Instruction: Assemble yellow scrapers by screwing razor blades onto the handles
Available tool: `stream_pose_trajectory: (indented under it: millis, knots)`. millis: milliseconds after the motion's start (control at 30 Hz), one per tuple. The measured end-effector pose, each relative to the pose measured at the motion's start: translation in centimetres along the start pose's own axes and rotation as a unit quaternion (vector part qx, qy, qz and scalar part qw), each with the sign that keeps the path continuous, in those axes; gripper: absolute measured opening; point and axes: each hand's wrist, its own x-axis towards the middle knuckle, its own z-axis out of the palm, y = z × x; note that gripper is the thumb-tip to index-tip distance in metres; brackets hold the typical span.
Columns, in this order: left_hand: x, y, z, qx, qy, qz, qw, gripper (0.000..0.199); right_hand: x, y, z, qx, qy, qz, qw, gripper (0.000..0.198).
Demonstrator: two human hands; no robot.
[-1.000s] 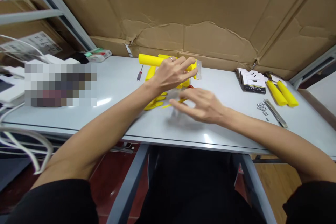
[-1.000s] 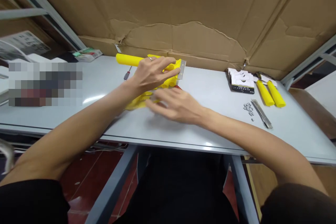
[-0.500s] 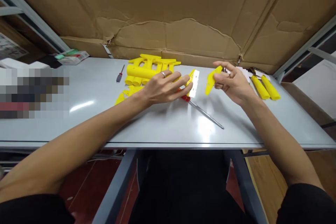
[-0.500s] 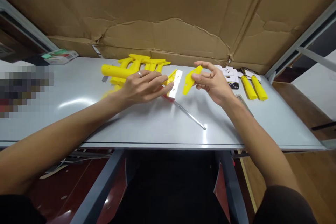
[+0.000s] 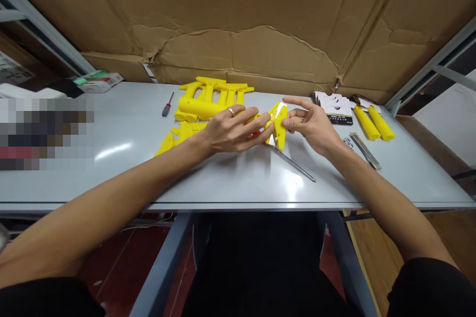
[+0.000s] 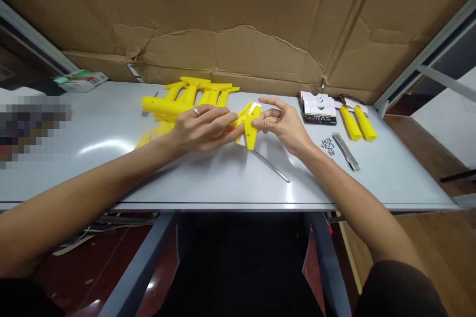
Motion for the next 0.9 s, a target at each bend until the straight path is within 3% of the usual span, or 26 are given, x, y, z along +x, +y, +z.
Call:
stream_pose_trajectory:
  millis: [167, 233, 400, 500, 733, 900]
  knots:
    - [0.4, 0.3, -0.3, 0.105, 0.017, 0.076, 0.991, 0.016, -0.2, -0.1, 0.1, -0.013, -0.061, 0.030, 0.998, 0.086]
    - [0.3, 0.3, -0.3, 0.081, -0.001, 0.066, 0.995, 0.019, -0.3, 0.0, 0.0, -0.004, -0.070, 0.043, 0.997, 0.083]
    - [-0.2, 0.3, -0.4, -0.014, 0.030, 0.025, 0.999, 0.014, -0.4, 0.3, 0.6, 0.033, -0.011, 0.043, 0.998, 0.081]
    - [-0.2, 0.5, -0.5, -0.055, 0.019, 0.010, 0.998, 0.018, -0.6, 0.1, 1.0, 0.036, 0.004, 0.047, 0.998, 0.080]
    - [0.4, 0.6, -0.7, 0.020, -0.024, 0.036, 0.999, 0.022, -1.1, 0.1, 1.2, 0.057, 0.021, 0.035, 0.998, 0.074]
    - [0.2, 0.8, -0.1, -0.048, -0.023, -0.048, 0.997, 0.041, -1.1, 0.7, 1.4, 0.028, 0.027, 0.005, 0.999, 0.066]
